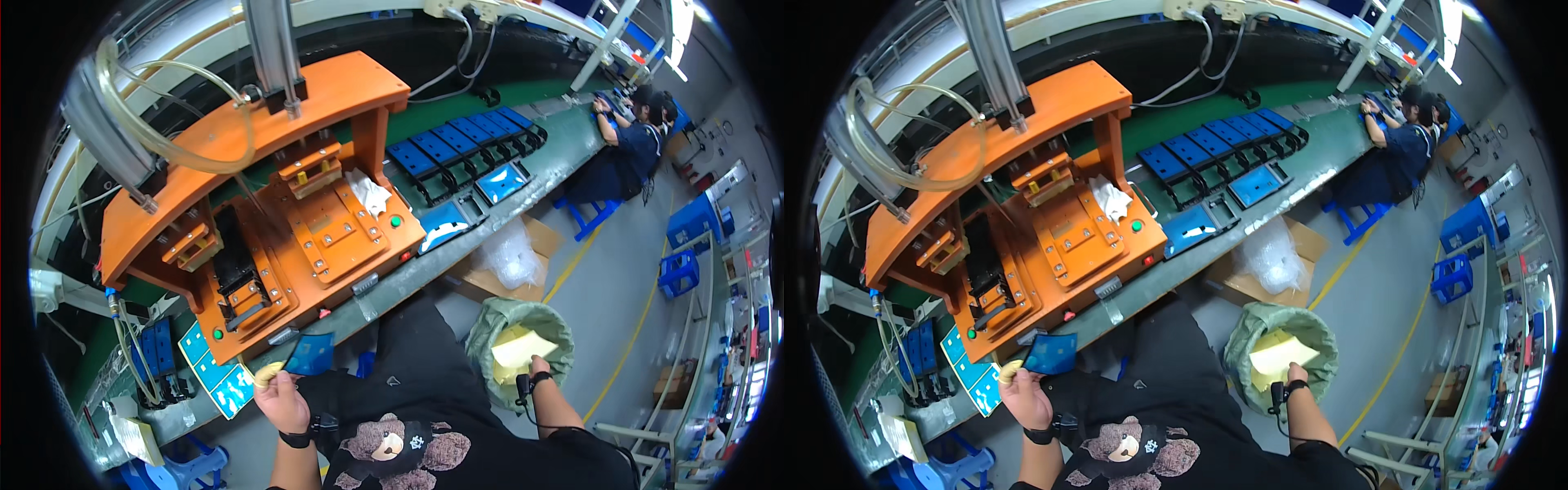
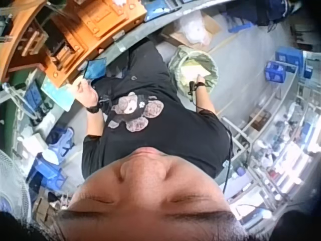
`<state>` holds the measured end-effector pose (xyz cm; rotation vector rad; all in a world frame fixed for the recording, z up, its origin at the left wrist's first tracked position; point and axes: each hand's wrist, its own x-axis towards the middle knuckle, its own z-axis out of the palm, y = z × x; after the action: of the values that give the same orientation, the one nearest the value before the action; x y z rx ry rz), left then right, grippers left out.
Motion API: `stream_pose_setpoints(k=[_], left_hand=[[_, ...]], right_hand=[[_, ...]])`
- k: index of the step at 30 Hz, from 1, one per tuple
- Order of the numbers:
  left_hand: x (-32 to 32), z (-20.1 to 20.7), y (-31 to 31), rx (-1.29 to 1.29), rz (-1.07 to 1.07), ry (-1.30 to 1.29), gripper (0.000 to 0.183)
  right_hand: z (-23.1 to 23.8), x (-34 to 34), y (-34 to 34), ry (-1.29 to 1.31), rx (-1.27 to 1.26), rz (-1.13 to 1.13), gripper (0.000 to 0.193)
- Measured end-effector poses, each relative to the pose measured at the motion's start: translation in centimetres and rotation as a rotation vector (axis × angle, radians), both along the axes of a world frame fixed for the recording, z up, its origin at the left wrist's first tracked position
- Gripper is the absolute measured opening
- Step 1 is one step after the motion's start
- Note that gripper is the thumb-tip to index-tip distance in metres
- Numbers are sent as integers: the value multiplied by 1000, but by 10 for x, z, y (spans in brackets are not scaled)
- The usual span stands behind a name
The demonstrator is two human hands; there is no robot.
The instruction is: Assembling electronic components using a pneumatic press jig on a factory production line.
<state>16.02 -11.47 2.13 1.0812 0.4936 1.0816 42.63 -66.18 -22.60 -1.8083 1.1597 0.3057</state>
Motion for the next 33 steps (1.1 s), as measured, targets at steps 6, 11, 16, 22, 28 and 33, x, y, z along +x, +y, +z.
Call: stream_pose_setpoints(k=[6,11,16,22,28,33], left_hand=[[-5,18,-4,142,-31,213,14],[-19,32,-1,227,-57,277,15],[-42,42,14,244,-1,358,14],[-75,34,29,228,182,422,15],[-40,5,29,275,9,564,16],[6,11,1,233,-242,612,15]], right_hand=[[133,46,211,-713,-72,818,54],[327,-17,418,-1507,188,1630,48],[361,-42,514,-1767,86,1900,37],[371,-44,551,-1830,444,1931,16],[447,17,418,-1190,917,1692,14],[432,140,271,-1044,1071,1041,28]])
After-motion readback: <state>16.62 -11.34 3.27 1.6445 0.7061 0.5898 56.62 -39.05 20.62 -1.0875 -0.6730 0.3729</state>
